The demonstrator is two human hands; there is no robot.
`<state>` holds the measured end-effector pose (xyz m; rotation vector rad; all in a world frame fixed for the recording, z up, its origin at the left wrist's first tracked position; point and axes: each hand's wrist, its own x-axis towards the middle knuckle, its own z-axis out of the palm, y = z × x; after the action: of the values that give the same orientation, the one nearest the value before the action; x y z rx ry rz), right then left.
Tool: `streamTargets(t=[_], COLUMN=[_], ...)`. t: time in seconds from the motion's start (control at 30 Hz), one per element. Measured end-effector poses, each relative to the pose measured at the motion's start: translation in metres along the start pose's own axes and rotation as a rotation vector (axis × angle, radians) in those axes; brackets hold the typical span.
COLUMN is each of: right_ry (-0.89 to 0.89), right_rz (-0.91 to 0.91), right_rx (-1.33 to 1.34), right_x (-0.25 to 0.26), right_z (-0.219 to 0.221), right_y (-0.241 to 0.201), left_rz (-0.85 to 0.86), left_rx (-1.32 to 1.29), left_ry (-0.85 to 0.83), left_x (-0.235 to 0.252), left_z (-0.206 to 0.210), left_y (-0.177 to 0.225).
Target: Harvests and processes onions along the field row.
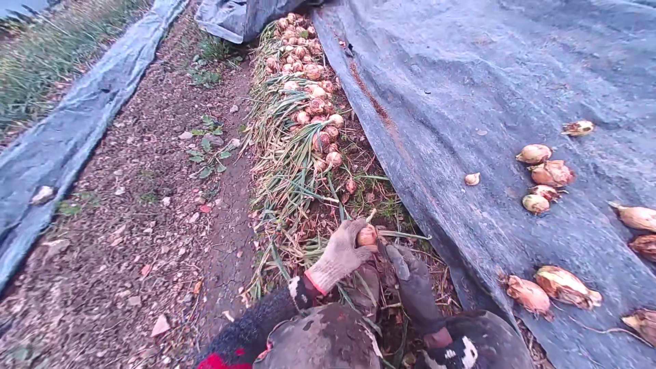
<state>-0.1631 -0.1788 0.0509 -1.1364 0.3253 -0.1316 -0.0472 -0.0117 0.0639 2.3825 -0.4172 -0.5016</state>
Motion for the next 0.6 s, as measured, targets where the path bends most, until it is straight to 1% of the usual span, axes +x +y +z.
streamTargets(t=[0.03, 0.07, 0.1, 0.13, 0.17, 0.2, 0.23, 0.27, 0.3, 0.33, 0.37, 0.4, 0.43, 0.5, 0.57, 0.6], right_ry=[-0.075, -0.096, -0.041, 0.035, 0.069, 0.021, -0.047, -0.086, -0.088, -0.051, -0.020, -0.003, 0.023, 0.070, 0.073, 0.063], right_rz=[-0.037, -0.060, -0.058, -0.005, 0.098, 0.228, 0.304, 0.342, 0.374, 0.422, 0.499, 0.574, 0.628, 0.684, 0.707, 0.684], right_rx=[0.065, 0.081, 0.019, -0.121, -0.333, -0.514, -0.561, -0.490, -0.328, -0.134, 0.045, 0.193, 0.292, 0.432, 0.616, 0.700], right_x=[-0.008, -0.013, -0.012, -0.008, -0.003, 0.004, 0.008, 0.008, 0.007, 0.007, 0.009, 0.013, 0.014, 0.015, 0.017, 0.016], right_z=[0.004, 0.008, 0.010, 0.008, 0.003, -0.003, -0.007, -0.007, -0.004, 0.000, 0.005, 0.005, 0.002, -0.008, -0.022, -0.028], right_y=[-0.010, -0.016, -0.015, -0.007, 0.005, 0.015, 0.025, 0.031, 0.033, 0.035, 0.035, 0.034, 0.030, 0.020, 0.014, 0.010], left_rz=[-0.143, -0.264, -0.331, -0.364, -0.368, -0.353, -0.321, -0.271, -0.200, -0.106, 0.002, 0.110, 0.205, 0.310, 0.370, 0.400], left_rx=[-0.095, -0.277, -0.540, -0.754, -0.878, -0.922, -0.868, -0.727, -0.509, -0.239, 0.019, 0.206, 0.308, 0.334, 0.233, 0.188], left_ry=[0.062, 0.105, 0.112, 0.087, 0.069, 0.062, 0.047, 0.030, 0.010, -0.025, -0.085, -0.144, -0.188, -0.236, -0.225, -0.202], left_x=[0.011, 0.021, 0.029, 0.029, 0.026, 0.024, 0.022, 0.019, 0.016, 0.011, 0.004, -0.003, -0.009, -0.014, -0.002, 0.009], left_z=[0.000, -0.005, -0.014, -0.023, -0.031, -0.035, -0.037, -0.035, -0.029, -0.022, -0.015, -0.008, 0.000, 0.010, 0.016, 0.017], left_y=[-0.021, -0.044, -0.058, -0.064, -0.060, -0.048, -0.032, -0.015, -0.001, 0.010, 0.023, 0.034, 0.043, 0.050, 0.049, 0.049])
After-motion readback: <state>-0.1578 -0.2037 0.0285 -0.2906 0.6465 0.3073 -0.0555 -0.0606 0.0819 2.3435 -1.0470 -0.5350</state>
